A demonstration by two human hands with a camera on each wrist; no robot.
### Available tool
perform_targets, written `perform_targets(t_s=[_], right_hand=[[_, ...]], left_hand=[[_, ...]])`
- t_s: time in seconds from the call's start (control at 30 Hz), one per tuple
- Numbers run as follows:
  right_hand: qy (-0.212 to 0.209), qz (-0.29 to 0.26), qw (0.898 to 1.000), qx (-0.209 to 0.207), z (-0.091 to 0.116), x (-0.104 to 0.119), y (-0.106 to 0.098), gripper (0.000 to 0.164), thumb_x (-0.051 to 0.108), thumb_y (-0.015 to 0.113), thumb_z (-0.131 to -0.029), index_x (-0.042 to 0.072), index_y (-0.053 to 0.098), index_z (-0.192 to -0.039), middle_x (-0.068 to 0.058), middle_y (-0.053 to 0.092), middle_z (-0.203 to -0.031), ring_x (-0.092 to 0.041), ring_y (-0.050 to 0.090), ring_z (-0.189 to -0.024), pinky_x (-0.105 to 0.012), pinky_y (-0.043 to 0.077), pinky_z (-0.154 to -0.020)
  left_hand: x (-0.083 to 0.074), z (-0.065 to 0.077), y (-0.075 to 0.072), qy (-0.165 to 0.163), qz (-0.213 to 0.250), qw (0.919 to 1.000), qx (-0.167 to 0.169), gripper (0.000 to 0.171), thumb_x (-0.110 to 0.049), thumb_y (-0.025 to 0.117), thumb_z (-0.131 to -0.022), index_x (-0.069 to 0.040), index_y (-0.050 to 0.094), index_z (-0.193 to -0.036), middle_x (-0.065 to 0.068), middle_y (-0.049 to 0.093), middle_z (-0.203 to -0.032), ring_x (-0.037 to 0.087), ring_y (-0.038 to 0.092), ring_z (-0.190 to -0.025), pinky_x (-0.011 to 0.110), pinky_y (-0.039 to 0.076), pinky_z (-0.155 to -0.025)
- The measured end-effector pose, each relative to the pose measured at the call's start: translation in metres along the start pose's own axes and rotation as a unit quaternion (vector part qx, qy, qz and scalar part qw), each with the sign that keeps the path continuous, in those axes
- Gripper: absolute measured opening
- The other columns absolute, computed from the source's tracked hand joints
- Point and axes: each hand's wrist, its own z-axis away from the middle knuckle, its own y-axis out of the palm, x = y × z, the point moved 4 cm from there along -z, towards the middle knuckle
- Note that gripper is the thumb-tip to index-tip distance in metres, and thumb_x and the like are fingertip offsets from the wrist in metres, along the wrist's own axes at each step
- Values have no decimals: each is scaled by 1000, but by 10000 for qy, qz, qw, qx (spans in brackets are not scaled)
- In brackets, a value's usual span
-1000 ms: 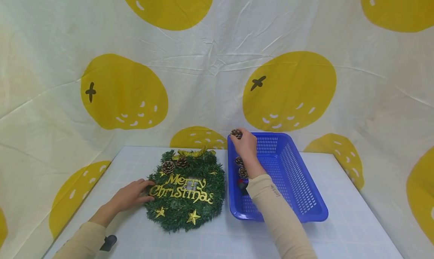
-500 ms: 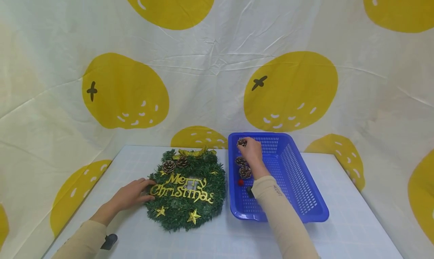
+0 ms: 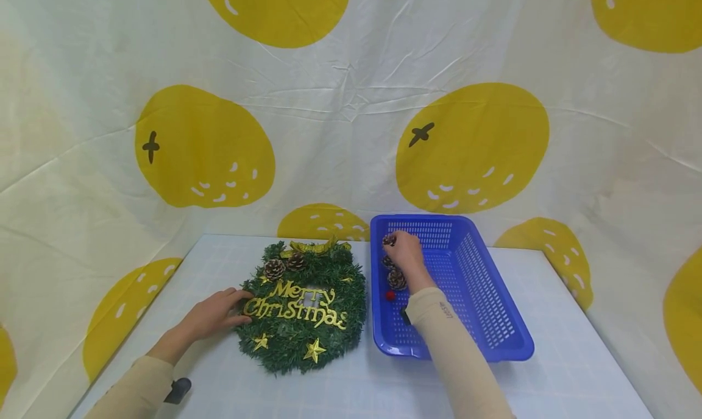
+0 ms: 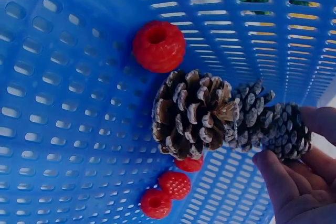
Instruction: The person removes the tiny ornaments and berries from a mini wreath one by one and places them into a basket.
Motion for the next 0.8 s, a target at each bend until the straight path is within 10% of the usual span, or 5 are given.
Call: perform_targets(t_s=[0.8], right_hand=[[-454,-326,9981,-243,8,39,-26,52,32,59,-89,4,50,-131,-17,53,-129,-36,52,-113,-49,42,-93]], left_hand=[[-1,0,-3,-28,-73,10000,3,53,-53,66,-76,-21,57,-117,-1,56,-99,21,58,-89,41,50,-68]])
